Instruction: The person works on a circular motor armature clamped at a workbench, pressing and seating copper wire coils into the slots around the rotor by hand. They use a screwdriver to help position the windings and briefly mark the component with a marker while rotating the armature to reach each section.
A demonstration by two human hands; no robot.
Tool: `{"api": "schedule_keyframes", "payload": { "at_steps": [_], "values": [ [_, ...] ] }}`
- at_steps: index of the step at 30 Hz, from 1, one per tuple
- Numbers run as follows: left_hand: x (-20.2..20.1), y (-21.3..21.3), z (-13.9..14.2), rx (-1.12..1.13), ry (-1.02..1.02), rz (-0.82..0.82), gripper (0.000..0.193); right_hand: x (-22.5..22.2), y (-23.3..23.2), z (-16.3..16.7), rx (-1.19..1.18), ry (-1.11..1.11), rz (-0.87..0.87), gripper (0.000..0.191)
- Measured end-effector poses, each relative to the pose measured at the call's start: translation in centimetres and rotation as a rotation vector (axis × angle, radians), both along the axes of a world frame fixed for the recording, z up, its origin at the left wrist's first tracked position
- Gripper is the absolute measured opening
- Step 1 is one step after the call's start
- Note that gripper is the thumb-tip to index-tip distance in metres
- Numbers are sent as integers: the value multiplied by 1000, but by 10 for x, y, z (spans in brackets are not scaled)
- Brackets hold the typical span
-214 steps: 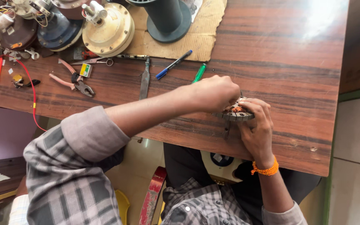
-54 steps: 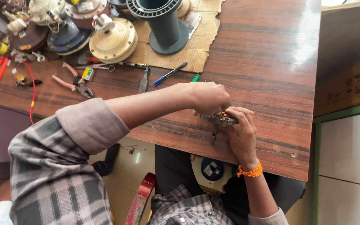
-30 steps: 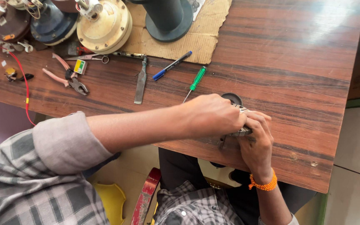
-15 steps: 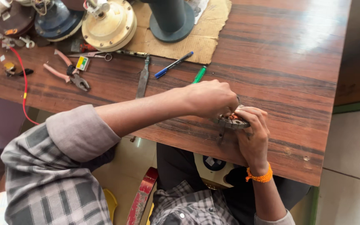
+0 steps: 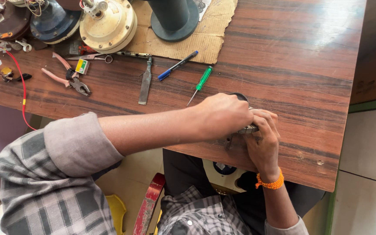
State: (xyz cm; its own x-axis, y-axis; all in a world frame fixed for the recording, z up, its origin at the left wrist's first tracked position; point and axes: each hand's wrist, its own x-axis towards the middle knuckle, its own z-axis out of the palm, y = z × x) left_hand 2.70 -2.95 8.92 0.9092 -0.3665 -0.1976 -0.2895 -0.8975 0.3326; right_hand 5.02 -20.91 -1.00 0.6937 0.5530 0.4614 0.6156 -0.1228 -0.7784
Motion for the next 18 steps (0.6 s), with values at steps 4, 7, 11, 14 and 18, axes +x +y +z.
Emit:
{"api": "schedule_keyframes", "payload": {
  "at_steps": [4, 7, 11, 14, 18],
  "values": [
    [3, 1, 3, 58, 49, -13, 8, -2, -1, 1, 8, 29, 10, 42],
    [7, 12, 8, 9, 67, -75, 14, -2, 0, 2, 11, 32, 19, 43],
    [8, 11, 9, -5, 42, -65, 10, -3, 0, 4, -16, 13, 3, 40],
    [5, 9, 4, 1, 33, -70, 9, -3, -1, 6, -21, 14, -4, 38],
    [-9, 0, 0, 33, 4, -52, 10, -4, -1, 8, -32, 34, -11, 38]
  ]
}}
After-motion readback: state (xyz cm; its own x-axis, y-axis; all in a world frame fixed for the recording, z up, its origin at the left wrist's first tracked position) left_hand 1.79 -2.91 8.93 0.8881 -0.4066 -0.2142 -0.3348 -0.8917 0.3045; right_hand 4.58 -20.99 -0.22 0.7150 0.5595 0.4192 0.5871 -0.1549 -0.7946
